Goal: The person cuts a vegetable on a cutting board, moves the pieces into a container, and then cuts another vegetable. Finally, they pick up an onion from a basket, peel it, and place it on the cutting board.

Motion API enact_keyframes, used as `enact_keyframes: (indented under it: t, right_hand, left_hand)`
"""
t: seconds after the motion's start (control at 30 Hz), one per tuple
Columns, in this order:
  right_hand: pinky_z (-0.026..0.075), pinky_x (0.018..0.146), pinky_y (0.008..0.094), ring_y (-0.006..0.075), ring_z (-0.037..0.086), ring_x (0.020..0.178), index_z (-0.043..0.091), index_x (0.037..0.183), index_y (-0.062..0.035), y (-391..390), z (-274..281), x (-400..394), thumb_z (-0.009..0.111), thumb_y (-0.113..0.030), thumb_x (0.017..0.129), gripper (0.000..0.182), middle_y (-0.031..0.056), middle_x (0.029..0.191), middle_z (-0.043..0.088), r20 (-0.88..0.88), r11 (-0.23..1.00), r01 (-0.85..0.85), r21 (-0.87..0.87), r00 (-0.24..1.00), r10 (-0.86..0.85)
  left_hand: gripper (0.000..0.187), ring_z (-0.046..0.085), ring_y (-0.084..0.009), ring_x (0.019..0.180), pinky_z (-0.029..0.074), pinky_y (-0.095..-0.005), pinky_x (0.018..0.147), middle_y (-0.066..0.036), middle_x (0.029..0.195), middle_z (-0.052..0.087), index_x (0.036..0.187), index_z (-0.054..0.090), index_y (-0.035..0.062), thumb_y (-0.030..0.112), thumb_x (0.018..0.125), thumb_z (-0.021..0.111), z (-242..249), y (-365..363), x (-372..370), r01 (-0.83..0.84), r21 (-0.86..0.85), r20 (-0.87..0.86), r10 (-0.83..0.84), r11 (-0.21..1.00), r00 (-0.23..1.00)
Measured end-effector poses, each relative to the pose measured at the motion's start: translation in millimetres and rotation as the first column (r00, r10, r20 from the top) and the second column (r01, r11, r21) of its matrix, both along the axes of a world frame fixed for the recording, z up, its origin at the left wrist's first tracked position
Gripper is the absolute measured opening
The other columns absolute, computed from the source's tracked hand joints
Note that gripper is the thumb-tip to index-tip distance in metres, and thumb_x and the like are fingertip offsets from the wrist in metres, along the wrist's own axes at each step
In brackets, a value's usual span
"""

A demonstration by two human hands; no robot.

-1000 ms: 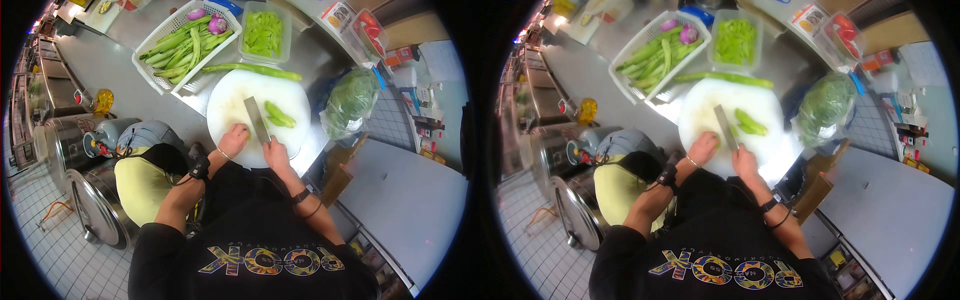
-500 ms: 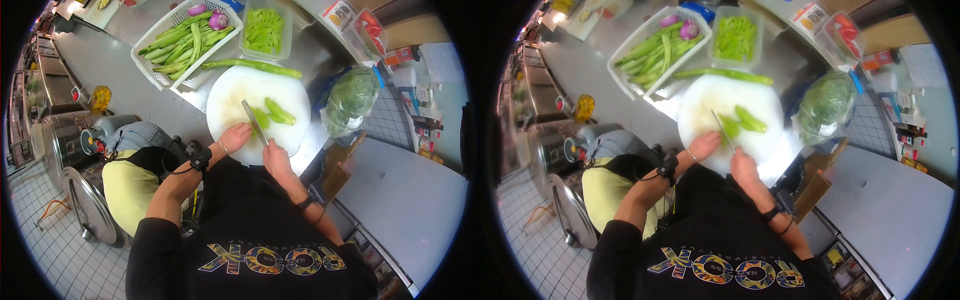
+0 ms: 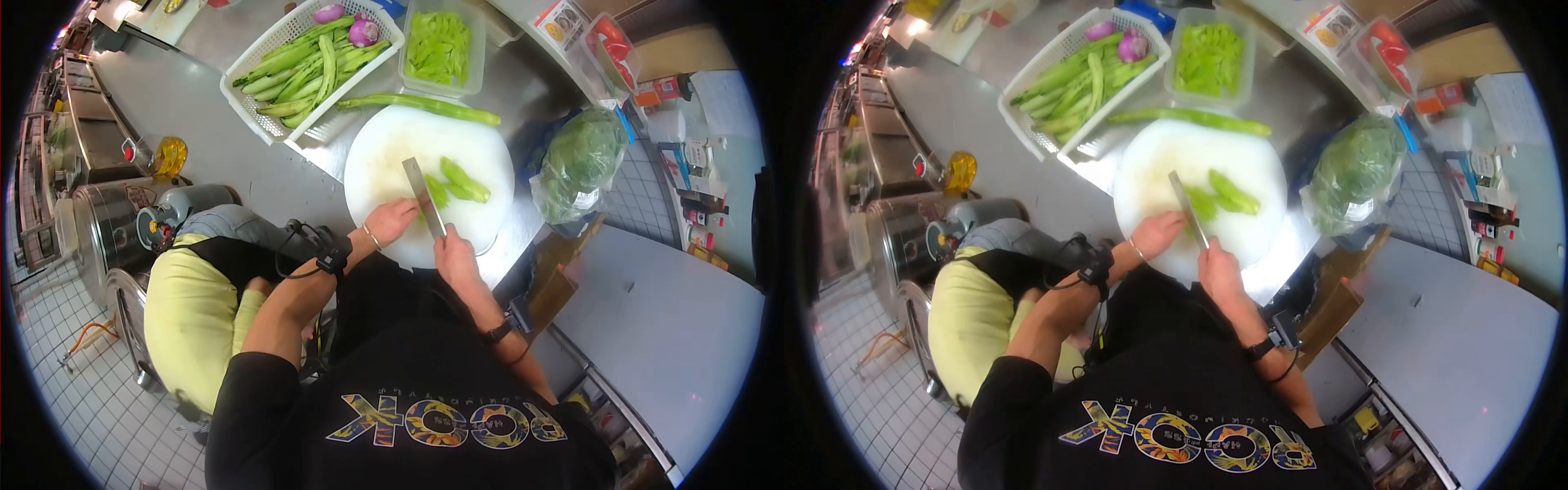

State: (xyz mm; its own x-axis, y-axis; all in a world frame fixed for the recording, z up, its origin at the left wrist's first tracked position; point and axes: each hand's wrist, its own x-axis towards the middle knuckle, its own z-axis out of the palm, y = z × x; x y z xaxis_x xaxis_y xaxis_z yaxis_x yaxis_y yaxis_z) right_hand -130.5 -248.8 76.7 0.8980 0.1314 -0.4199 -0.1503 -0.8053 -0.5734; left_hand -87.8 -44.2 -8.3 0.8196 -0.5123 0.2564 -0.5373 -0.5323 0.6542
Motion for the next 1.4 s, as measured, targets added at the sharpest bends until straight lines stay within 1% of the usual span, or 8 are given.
enact_keyframes:
  t: [0.57,0.67,0.87,1.0,1.1,1.23,1.3,1.4]
  right_hand:
    - [0.052,0.075,0.0595,0.0531,0.065,0.081,0.055,0.105,0.0046,2.6,-23.4,-5.8,0.059,-0.015,0.096,0.022,0.0313,0.080,0.067,-0.053,0.994,0.097,0.041,0.994,-0.095]
    - [0.054,0.075,0.0562,0.0521,0.066,0.083,0.057,0.106,0.0059,-8.2,5.7,2.3,0.060,-0.017,0.096,0.025,0.0310,0.084,0.069,-0.042,0.994,0.064,0.083,0.997,-0.061]
    - [0.057,0.080,0.0463,0.0451,0.072,0.094,0.057,0.112,0.0066,-40.8,57.5,5.0,0.061,-0.017,0.099,0.027,0.0298,0.097,0.072,0.110,0.888,0.408,0.214,0.893,-0.437]
    - [0.056,0.085,0.0442,0.0393,0.074,0.098,0.058,0.114,0.0065,-53.2,66.1,11.2,0.062,-0.017,0.099,0.029,0.0278,0.104,0.074,0.081,0.832,0.511,0.216,0.840,-0.536]
    - [0.056,0.084,0.0451,0.0418,0.073,0.098,0.058,0.114,0.0065,-53.8,64.1,13.4,0.062,-0.018,0.099,0.029,0.0292,0.103,0.073,0.073,0.824,0.518,0.230,0.835,-0.545]
    - [0.055,0.078,0.0487,0.0490,0.069,0.093,0.057,0.113,0.0050,-38.8,47.9,9.6,0.060,-0.017,0.099,0.027,0.0313,0.097,0.070,0.050,0.867,0.424,0.263,0.891,-0.451]
    - [0.055,0.076,0.0511,0.0499,0.068,0.089,0.057,0.110,0.0037,-23.7,36.0,6.9,0.061,-0.018,0.098,0.025,0.0307,0.093,0.070,-0.028,0.902,0.355,0.247,0.933,-0.359]
    - [0.053,0.076,0.0583,0.0525,0.066,0.081,0.058,0.107,0.0025,3.9,0.7,-3.7,0.059,-0.020,0.097,0.025,0.0314,0.084,0.068,-0.038,0.959,0.197,0.204,0.980,-0.193]
  left_hand:
    - [0.020,0.070,-0.0302,0.095,0.060,-0.0369,0.076,-0.013,0.111,0.070,0.105,0.069,0.0018,0.003,0.087,0.063,2.7,-0.2,-0.1,-0.003,-0.033,-0.038,0.002,0.999,0.999]
    - [0.018,0.067,-0.0279,0.099,0.058,-0.0375,0.079,-0.009,0.108,0.065,0.099,0.067,0.0034,0.002,0.081,0.063,11.1,-2.9,7.1,-0.013,-0.011,0.071,0.014,1.000,0.997]
    - [0.025,0.062,-0.0333,0.108,0.049,-0.0450,0.098,-0.013,0.115,0.063,0.104,0.067,0.0039,0.000,0.080,0.060,30.1,-47.3,67.1,-0.145,-0.032,0.169,0.149,0.989,0.974]
    - [0.027,0.061,-0.0330,0.106,0.048,-0.0452,0.097,-0.012,0.113,0.065,0.104,0.067,0.0051,0.004,0.077,0.064,4.0,-74.3,100.6,-0.141,-0.001,0.226,0.137,0.990,0.964]
    - [0.032,0.061,-0.0356,0.105,0.048,-0.0468,0.095,-0.012,0.111,0.069,0.106,0.066,0.0059,0.007,0.074,0.069,-5.6,-63.1,112.4,-0.070,0.161,0.073,0.058,0.985,0.996]
    - [0.035,0.061,-0.0357,0.102,0.048,-0.0455,0.092,-0.012,0.102,0.068,0.103,0.067,0.0081,0.008,0.069,0.075,36.3,-8.4,107.2,-0.240,0.090,0.063,0.235,0.967,0.970]
    - [0.034,0.060,-0.0340,0.103,0.049,-0.0450,0.090,-0.011,0.104,0.067,0.103,0.068,0.0075,0.007,0.069,0.073,51.6,16.3,87.8,-0.473,0.072,0.136,0.461,0.878,0.877]
    - [0.035,0.061,-0.0360,0.103,0.052,-0.0448,0.089,-0.012,0.109,0.065,0.108,0.068,0.0069,0.004,0.073,0.072,53.4,37.1,42.2,-0.422,0.163,0.045,0.420,0.892,0.906]
